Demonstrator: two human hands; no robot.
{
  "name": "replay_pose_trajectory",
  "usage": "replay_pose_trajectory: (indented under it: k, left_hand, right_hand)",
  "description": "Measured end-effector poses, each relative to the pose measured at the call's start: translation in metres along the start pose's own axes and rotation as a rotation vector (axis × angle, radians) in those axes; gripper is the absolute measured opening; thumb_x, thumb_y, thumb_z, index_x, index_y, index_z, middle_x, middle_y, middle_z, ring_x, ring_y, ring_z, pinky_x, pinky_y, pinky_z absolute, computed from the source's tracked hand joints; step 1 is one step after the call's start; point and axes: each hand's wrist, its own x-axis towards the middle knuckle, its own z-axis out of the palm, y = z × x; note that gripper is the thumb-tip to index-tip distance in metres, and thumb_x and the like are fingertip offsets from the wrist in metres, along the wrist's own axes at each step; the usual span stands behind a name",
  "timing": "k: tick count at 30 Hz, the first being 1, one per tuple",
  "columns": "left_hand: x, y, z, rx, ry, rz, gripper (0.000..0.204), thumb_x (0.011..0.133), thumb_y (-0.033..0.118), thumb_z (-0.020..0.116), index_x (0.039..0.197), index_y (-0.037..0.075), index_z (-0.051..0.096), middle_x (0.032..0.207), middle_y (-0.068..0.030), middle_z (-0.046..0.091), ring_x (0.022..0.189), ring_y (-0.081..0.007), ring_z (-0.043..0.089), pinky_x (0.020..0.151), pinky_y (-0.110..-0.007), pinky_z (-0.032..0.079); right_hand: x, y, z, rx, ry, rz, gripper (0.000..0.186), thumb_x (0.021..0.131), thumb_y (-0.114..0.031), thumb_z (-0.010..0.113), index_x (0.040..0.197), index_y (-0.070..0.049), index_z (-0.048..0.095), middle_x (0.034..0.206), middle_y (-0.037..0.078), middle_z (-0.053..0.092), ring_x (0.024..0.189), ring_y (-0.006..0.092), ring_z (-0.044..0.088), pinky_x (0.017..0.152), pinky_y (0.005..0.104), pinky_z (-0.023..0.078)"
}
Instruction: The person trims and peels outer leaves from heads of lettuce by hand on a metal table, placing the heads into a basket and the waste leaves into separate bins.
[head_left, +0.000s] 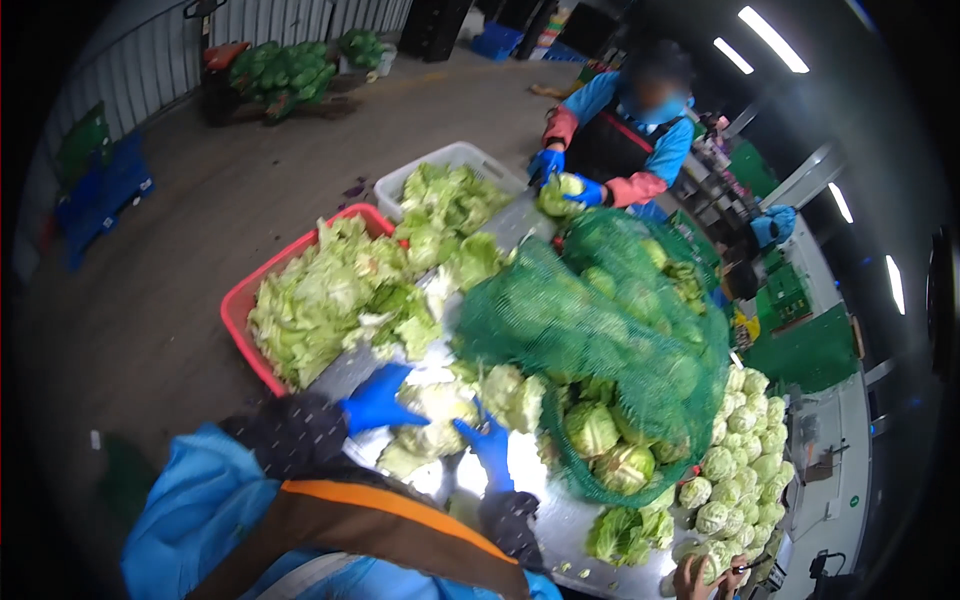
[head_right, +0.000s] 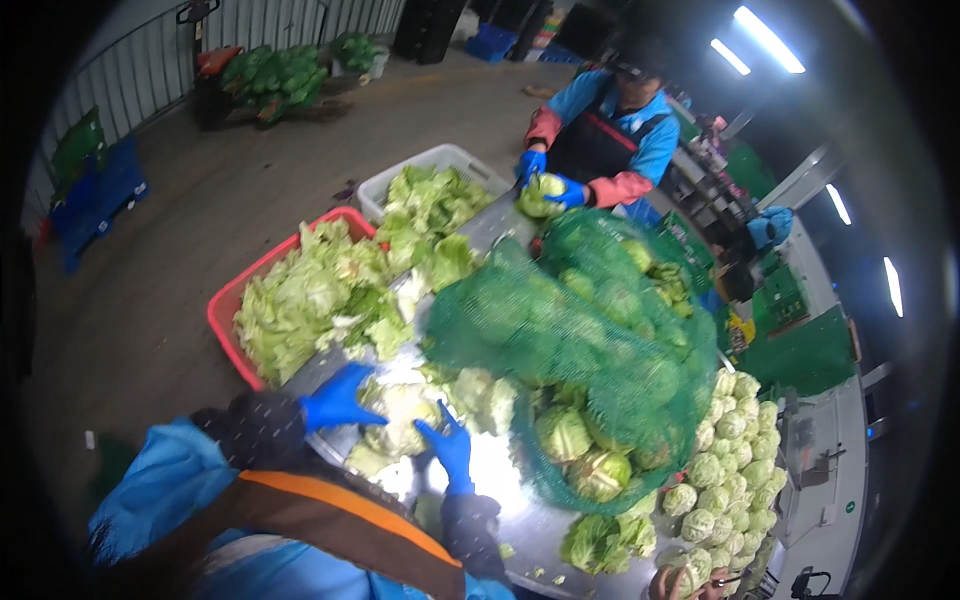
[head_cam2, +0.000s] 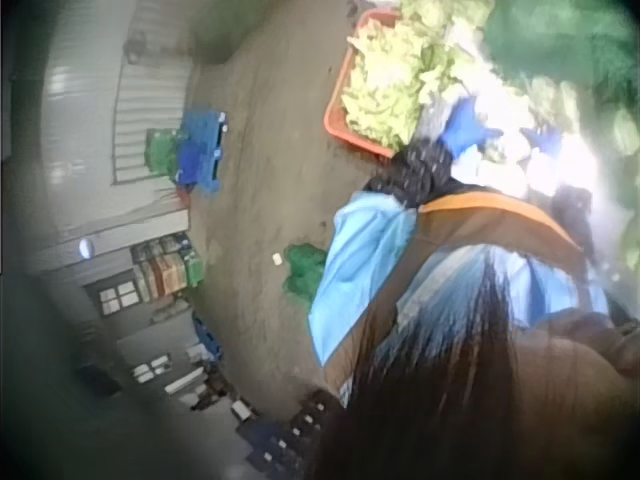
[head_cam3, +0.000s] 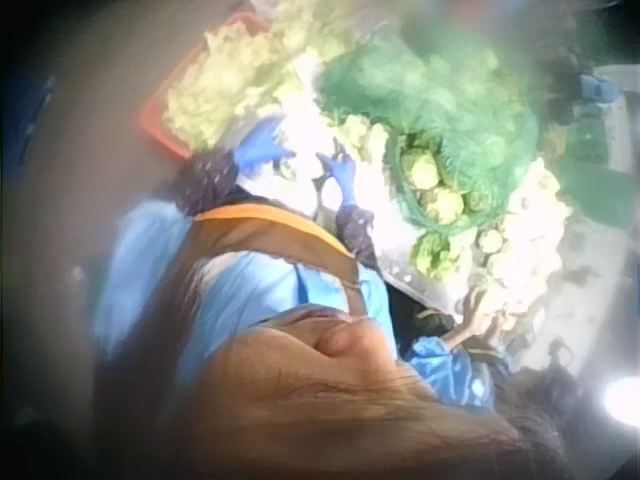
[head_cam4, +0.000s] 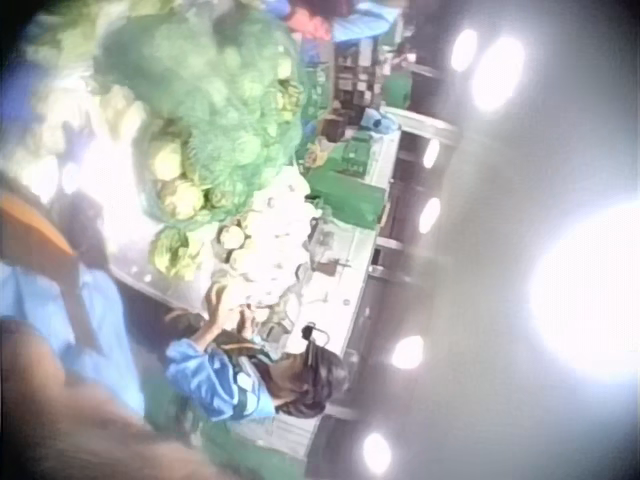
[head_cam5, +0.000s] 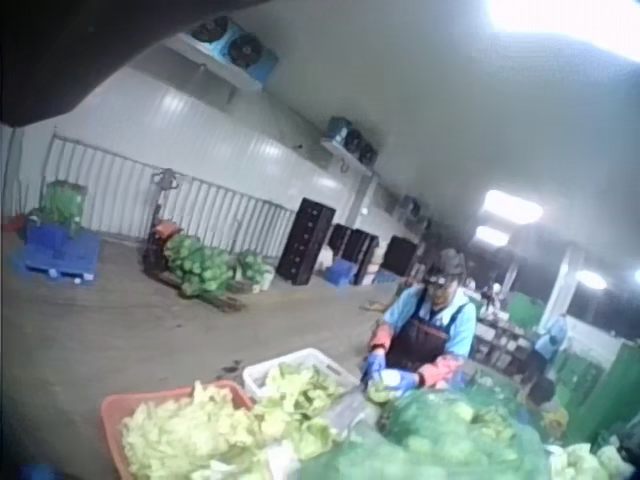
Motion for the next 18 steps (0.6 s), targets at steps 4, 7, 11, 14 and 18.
replay_pose_trajectory:
  k: [4, 7, 11, 14, 18]
  left_hand:
    - [0.040, -0.026, 0.042, 0.158, -0.284, 0.146, 0.118, 0.054, 0.049, 0.089, 0.145, 0.005, 0.029, 0.146, -0.0230, 0.033, 0.136, -0.0383, 0.030, 0.110, -0.045, 0.031]
    - [0.030, -0.030, 0.063, -0.263, -0.443, -0.101, 0.121, 0.059, 0.053, 0.085, 0.146, -0.002, 0.022, 0.145, -0.0271, 0.033, 0.134, -0.0369, 0.036, 0.111, -0.041, 0.031]
    - [0.017, 0.008, 0.065, -0.109, -0.382, -0.222, 0.114, 0.062, 0.054, 0.082, 0.147, 0.004, 0.025, 0.143, -0.0276, 0.036, 0.131, -0.0398, 0.039, 0.108, -0.044, 0.034]
    - [0.006, 0.026, 0.064, 0.024, -0.362, -0.144, 0.112, 0.060, 0.052, 0.083, 0.147, 0.010, 0.027, 0.140, -0.0268, 0.040, 0.127, -0.0417, 0.042, 0.105, -0.047, 0.036]
    - [-0.001, 0.046, 0.053, 0.324, -0.200, -0.007, 0.104, 0.058, 0.045, 0.084, 0.145, 0.019, 0.033, 0.140, -0.0166, 0.039, 0.124, -0.0371, 0.041, 0.094, -0.048, 0.046]
  right_hand:
    - [0.013, 0.015, 0.000, 0.114, -0.040, 0.002, 0.055, 0.079, -0.023, 0.078, 0.126, -0.002, 0.059, 0.111, 0.011, 0.067, 0.095, 0.0156, 0.062, 0.084, 0.0316, 0.050]
    - [0.004, 0.018, -0.014, 0.500, -0.025, 0.089, 0.036, 0.084, -0.012, 0.072, 0.117, 0.000, 0.065, 0.108, 0.007, 0.067, 0.087, 0.0112, 0.060, 0.079, 0.0284, 0.049]
    - [0.002, 0.045, -0.008, 0.502, 0.311, 0.008, 0.021, 0.086, -0.014, 0.069, 0.101, 0.000, 0.070, 0.072, -0.005, 0.057, 0.055, 0.0036, 0.042, 0.050, 0.0206, 0.032]
    - [-0.009, 0.045, -0.008, 0.440, 0.497, 0.219, 0.018, 0.086, -0.011, 0.068, 0.100, 0.001, 0.069, 0.080, 0.003, 0.064, 0.066, 0.0079, 0.050, 0.058, 0.0240, 0.038]
    - [-0.038, 0.024, -0.003, 0.171, 0.475, -0.048, 0.046, 0.089, -0.014, 0.065, 0.133, -0.008, 0.054, 0.087, 0.001, 0.063, 0.069, 0.0065, 0.051, 0.059, 0.0247, 0.041]
